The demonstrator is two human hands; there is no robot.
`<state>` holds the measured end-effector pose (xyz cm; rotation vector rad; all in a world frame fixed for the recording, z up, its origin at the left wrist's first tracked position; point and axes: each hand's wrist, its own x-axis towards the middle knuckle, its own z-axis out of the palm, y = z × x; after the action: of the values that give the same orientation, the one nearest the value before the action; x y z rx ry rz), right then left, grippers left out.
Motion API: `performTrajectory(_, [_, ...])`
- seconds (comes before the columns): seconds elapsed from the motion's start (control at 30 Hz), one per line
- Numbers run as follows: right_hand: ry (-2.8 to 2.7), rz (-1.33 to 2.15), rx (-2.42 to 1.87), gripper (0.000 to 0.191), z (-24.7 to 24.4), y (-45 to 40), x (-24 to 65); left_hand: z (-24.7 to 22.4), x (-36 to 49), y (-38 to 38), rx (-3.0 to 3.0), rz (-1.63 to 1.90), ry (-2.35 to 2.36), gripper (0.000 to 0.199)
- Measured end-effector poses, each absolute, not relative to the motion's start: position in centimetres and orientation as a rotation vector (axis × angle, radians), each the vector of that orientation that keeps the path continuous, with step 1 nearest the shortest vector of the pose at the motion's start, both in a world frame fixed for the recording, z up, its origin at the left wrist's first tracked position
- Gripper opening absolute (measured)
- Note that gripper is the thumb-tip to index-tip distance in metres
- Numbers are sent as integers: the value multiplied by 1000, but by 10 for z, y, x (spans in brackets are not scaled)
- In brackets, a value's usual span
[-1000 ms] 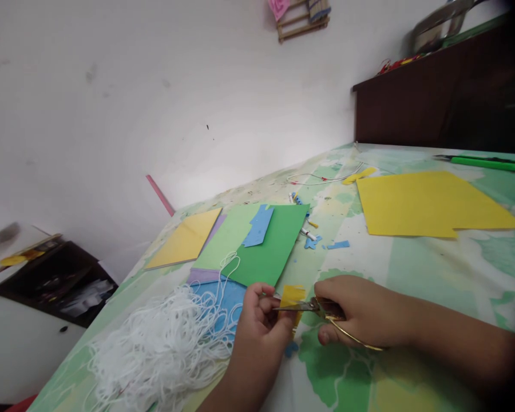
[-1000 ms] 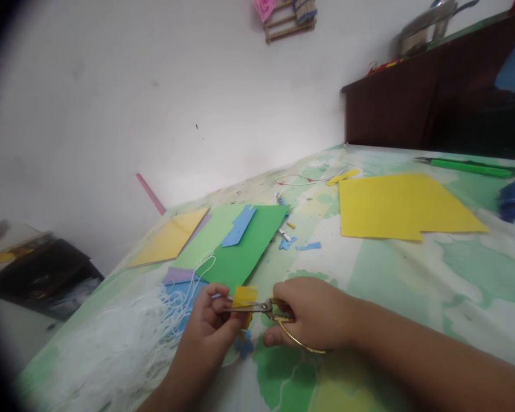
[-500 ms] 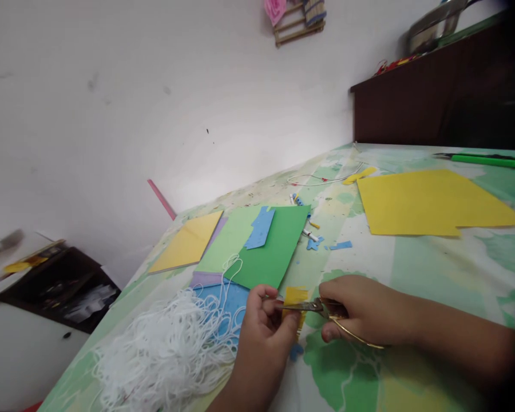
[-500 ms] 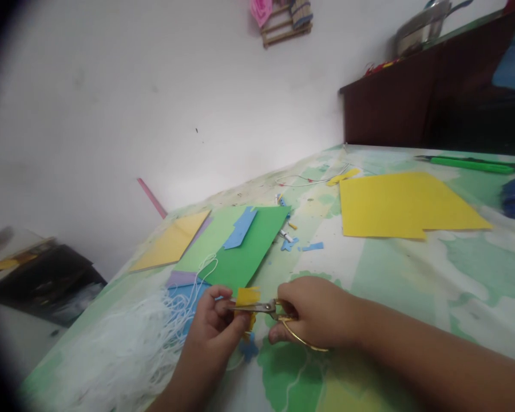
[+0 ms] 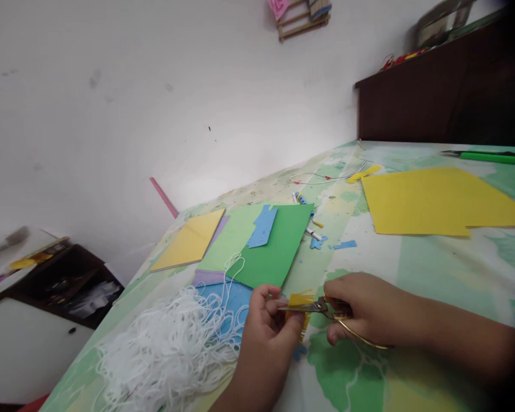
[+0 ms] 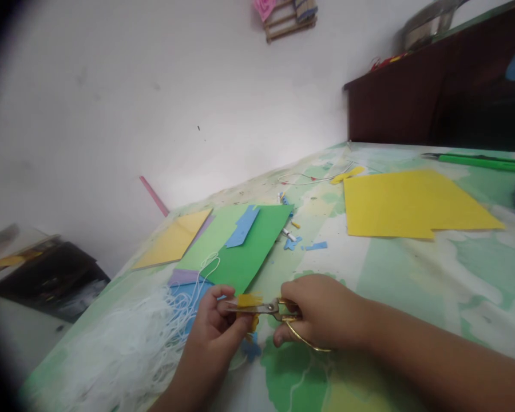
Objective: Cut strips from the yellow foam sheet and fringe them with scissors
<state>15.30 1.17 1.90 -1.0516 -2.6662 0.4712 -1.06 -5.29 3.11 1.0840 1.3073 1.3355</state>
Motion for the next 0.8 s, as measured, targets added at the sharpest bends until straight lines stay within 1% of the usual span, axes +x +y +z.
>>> performTrajectory(0.13, [-2648,447,-1073,44,16,12,153,32,-12,-52,1077,1303,1287,28])
performTrajectory(0.33, [-2620,505,-1127,40,20,10,154,32,-14,-47,1075,1286,1295,19])
performTrajectory(0.5, [-2548,622,-1235,36,22,11,154,28,-18,-39,972,1339,1356,25])
performTrajectory(0.57, [-2482,675,-1264,35,22,14,155,28,-18,-37,931,1332,1418,24])
performTrajectory(0.67, [-2313,830,-1222,34,22,22,157,28,-18,-35,910,1285,1505,16])
performTrajectory(0.8, [-1957,1234,-1043,31,25,26,157,25,-17,-37,907,1266,1489,13])
